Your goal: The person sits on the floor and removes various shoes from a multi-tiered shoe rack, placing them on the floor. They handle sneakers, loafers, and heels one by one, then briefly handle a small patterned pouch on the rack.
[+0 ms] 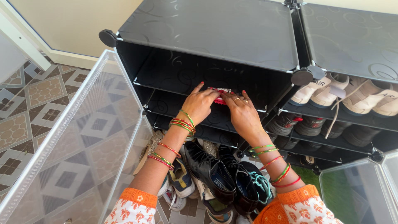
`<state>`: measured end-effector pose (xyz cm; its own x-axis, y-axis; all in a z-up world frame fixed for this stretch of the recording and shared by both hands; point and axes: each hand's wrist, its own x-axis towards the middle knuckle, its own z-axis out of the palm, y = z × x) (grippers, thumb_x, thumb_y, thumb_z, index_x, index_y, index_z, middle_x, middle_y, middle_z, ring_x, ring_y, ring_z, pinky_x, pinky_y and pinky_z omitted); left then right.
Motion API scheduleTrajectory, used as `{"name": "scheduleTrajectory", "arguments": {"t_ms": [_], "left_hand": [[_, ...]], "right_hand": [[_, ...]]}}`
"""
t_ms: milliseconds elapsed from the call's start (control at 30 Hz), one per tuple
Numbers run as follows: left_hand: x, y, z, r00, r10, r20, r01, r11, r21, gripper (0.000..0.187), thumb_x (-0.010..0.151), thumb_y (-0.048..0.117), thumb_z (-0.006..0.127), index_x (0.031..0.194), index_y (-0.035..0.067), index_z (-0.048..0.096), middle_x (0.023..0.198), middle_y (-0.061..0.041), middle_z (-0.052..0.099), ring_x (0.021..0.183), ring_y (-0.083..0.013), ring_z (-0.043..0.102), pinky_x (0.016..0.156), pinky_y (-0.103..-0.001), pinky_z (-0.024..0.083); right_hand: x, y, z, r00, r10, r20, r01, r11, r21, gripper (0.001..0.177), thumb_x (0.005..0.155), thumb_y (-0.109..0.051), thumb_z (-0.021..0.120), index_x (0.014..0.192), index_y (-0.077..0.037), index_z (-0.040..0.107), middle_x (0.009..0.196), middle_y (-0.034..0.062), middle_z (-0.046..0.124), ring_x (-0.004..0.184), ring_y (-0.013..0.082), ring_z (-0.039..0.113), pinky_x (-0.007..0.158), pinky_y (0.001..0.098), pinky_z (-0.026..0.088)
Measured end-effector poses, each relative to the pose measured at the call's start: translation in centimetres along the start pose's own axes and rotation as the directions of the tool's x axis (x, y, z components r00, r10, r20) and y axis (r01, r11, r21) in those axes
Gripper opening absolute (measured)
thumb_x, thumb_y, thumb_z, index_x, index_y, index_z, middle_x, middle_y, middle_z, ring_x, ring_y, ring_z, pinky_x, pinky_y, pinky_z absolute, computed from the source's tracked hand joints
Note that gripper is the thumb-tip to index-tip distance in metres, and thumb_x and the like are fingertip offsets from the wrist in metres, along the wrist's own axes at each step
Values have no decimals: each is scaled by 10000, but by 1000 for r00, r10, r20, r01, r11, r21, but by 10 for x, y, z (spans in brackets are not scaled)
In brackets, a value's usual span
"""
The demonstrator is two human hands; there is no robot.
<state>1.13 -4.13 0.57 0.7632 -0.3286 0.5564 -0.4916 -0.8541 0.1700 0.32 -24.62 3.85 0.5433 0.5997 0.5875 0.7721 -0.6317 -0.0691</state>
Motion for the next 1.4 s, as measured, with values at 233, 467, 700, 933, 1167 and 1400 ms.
{"name": "scheduleTrajectory", "arguments": {"t_ms": [233, 467, 700, 933, 1167, 1400], "left_hand": [[4, 17, 8, 998, 50, -24, -50, 999, 11, 453, 810, -59, 564, 1247, -4, 668, 1259, -150, 692, 1263, -282, 613, 1192, -487, 340], [6, 28, 14, 992, 90, -89, -92, 996, -16, 457, 827, -65, 560, 1271, -8, 652, 1270, -145, 693, 1245, -285, 621, 1194, -486, 349], [16, 22, 16, 998, 60, 11, -58, 995, -85, 463, 823, -98, 546, 1249, 29, 674, 1235, -115, 707, 1234, -254, 633, 1207, -490, 347], [20, 42, 28, 997, 54, -51, -59, 994, -89, 469, 798, -92, 553, 1243, 7, 666, 1237, -129, 701, 1244, -279, 620, 1189, -482, 362], [24, 42, 29, 996, 74, -52, -78, 993, -84, 465, 805, -90, 561, 1247, 10, 666, 1223, -138, 703, 1207, -277, 638, 1176, -479, 379], [28, 53, 33, 998, 68, -1, -67, 992, -104, 441, 800, -82, 571, 1217, 20, 674, 1196, -121, 713, 1195, -269, 649, 1171, -485, 384]], "right_hand": [[-8, 7, -13, 1000, 27, 14, -27, 999, -23, 447, 881, 32, 527, 1310, -21, 640, 1242, 143, 694, 1176, 314, 644, 1150, 486, 388], [-13, 10, -18, 997, 66, 27, -64, 996, -68, 444, 862, 22, 543, 1294, -5, 648, 1139, 159, 710, 1121, 320, 657, 1128, 469, 410], [-19, 17, -16, 999, 8, -40, -13, 993, -120, 424, 850, 5, 562, 1265, 11, 645, 1149, 171, 711, 1094, 340, 658, 1082, 459, 430], [-24, 28, -23, 991, 120, 64, -112, 986, -121, 412, 865, 2, 566, 1269, -12, 646, 1129, 157, 702, 1101, 325, 661, 1029, 422, 464], [-27, 27, -28, 997, 72, 5, -70, 986, -150, 401, 850, 2, 579, 1245, 11, 648, 1112, 176, 703, 1041, 337, 666, 923, 407, 487], [-29, 30, -37, 966, 190, 175, -168, 977, -133, 373, 864, 10, 589, 1231, -1, 651, 1074, 180, 698, 1034, 336, 665, 922, 410, 504]]}}
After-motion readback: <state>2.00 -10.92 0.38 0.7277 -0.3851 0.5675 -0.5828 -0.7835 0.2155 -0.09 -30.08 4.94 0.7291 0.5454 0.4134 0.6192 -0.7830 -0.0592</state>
